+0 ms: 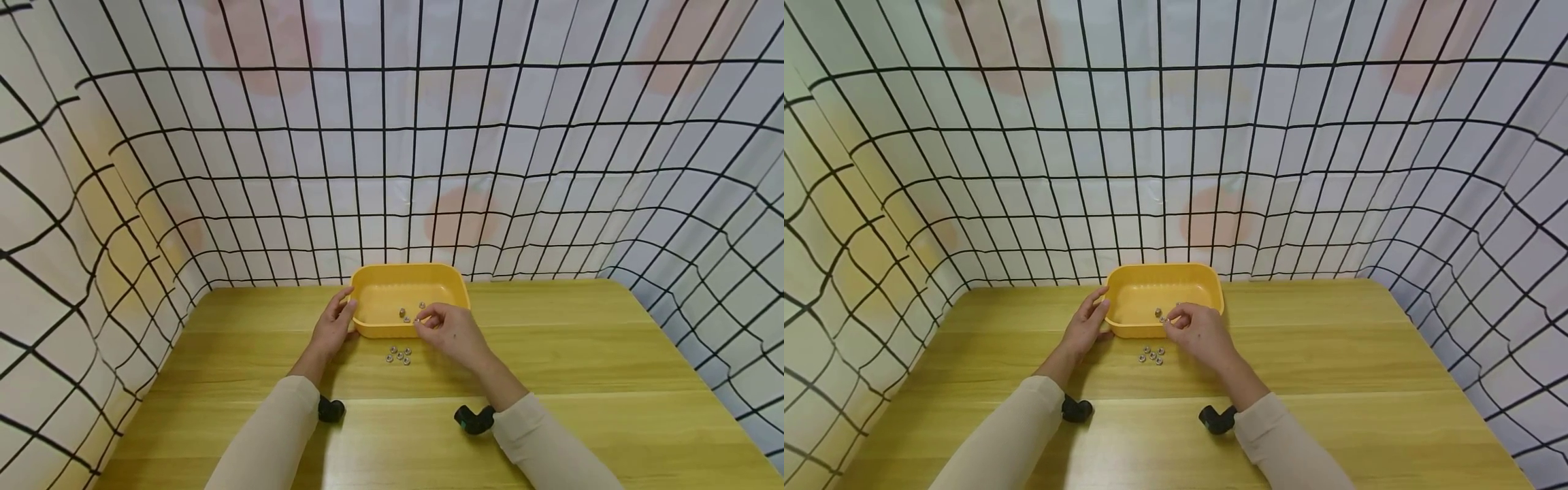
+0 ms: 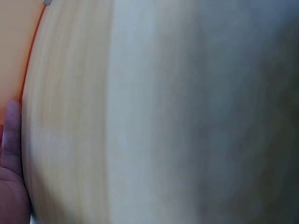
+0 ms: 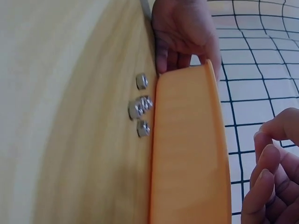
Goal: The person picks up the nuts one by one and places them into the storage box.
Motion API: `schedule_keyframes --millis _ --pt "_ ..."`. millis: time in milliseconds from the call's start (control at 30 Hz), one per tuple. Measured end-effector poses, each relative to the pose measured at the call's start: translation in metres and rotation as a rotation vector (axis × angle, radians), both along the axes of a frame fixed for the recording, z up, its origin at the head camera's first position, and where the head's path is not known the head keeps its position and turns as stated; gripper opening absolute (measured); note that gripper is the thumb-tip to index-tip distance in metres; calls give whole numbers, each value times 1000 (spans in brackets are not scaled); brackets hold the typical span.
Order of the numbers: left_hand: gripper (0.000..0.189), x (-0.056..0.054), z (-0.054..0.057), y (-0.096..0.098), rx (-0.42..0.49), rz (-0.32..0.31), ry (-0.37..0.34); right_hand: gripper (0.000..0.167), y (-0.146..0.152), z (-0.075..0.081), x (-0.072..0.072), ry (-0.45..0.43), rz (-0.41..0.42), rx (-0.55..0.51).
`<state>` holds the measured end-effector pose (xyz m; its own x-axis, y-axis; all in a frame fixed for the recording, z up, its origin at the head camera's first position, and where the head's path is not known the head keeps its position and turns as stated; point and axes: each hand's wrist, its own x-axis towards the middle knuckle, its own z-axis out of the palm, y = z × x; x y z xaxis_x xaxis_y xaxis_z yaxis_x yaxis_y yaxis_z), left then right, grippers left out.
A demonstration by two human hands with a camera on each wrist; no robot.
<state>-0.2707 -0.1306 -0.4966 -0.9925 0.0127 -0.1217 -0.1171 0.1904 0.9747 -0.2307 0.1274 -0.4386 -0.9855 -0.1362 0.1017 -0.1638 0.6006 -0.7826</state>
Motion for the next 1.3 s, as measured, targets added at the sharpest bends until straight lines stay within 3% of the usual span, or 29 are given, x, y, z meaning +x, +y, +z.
schedule_keyframes --millis 133,667,967,1300 --pt "48 0 -1 1 4 -1 6 14 1 5 -9 38 2 26" --pt "46 0 -3 1 3 4 11 20 -5 11 -41 36 -10 95" --pt "46 -1 -2 1 5 3 5 18 -7 7 -65 44 -19 74" --pt "46 -1 -1 1 15 10 -1 17 -10 -5 -78 25 -23 46"
